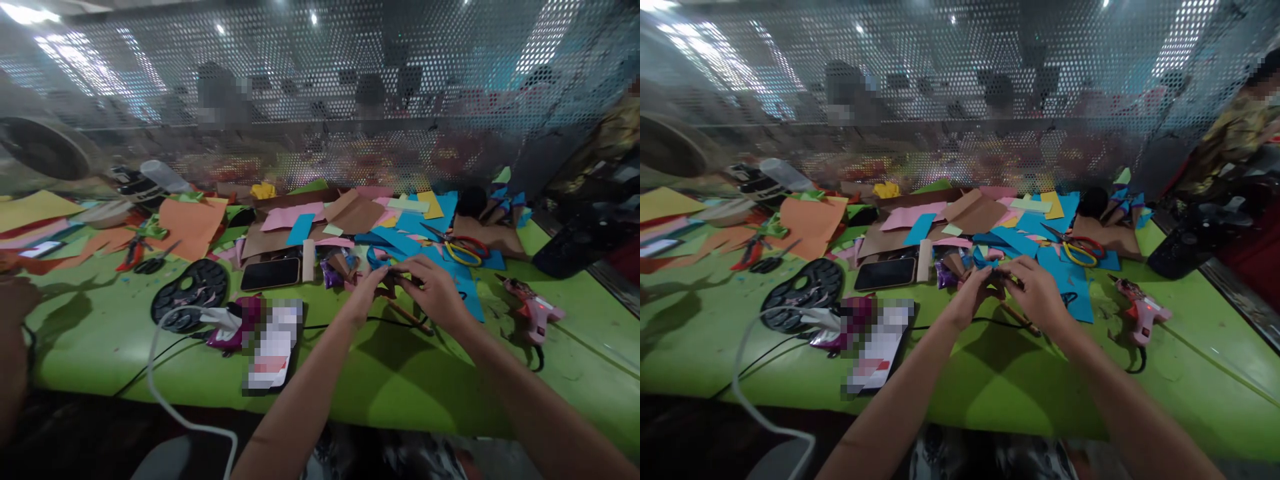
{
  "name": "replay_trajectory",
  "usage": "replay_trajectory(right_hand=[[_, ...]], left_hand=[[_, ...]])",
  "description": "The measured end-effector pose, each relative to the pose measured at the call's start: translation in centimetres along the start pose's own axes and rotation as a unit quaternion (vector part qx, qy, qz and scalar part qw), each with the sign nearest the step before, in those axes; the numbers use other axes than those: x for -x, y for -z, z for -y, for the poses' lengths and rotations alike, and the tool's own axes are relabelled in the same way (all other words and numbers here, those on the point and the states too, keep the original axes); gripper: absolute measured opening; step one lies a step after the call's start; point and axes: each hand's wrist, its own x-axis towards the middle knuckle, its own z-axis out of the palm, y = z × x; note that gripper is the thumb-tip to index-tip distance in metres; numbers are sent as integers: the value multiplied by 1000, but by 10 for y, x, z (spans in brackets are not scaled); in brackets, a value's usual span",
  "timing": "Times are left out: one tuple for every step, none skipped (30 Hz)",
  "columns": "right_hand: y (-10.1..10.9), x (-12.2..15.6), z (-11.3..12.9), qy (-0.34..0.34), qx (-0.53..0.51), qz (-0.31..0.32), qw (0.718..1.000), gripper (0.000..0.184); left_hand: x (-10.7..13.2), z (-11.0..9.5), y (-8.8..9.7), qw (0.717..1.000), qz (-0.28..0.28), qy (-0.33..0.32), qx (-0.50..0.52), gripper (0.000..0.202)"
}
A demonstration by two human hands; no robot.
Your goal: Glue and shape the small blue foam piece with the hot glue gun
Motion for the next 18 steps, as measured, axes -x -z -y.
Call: replay_trajectory(right_hand=[[0,0,0,3,4,2,1000,20],[0,0,0,5,7,3,1000,20],[-1,0,0,6,9,4,1000,19],[-1,0,0,7,9,4,1000,19],[0,0,0,8,9,3,1000,18],[0,0,0,8,7,1,1000,18],[0,-1,1,8,5,-2,1000,17],[1,-1,1,8,2,-7,1000,17],[2,-1,1,7,0,-13,1000,17],[2,-2,1,6,-1,-19,1000,17],[3,-2,2,4,-1,-24,1000,18],[4,-2,2,3,-1,-27,1000,18],[4,-2,2,2,1,-29,1000,19],[4,-2,3,3,2,-30,1000,19],[4,-2,3,4,2,-30,1000,20],[4,-2,3,8,3,-29,1000,20],[4,-2,4,11,3,-28,1000,21],[3,-2,4,14,4,-25,1000,21]], left_hand=[[0,0,0,1000,-3,0,-1,47],[-1,0,0,1000,-7,-1,-4,47],[-1,0,0,1000,-11,-3,-7,46],[-1,0,0,1000,-16,-6,-10,45],[-1,1,0,1000,-21,-9,-13,44],[-1,1,0,1000,-24,-11,-14,44],[-1,1,0,1000,-25,-13,-14,44],[-1,1,0,1000,-24,-14,-15,44],[-1,1,0,1000,-23,-15,-14,44],[-1,1,0,1000,-21,-15,-13,44],[-1,1,0,1000,-21,-14,-11,44],[-1,1,0,1000,-21,-15,-10,45],[-1,1,0,1000,-22,-15,-9,45],[-1,1,0,1000,-23,-14,-8,45],[-1,1,0,1000,-22,-14,-8,45],[-1,1,0,1000,-22,-15,-9,45],[-1,1,0,1000,-23,-17,-11,44],[-1,1,0,999,-25,-19,-13,44]])
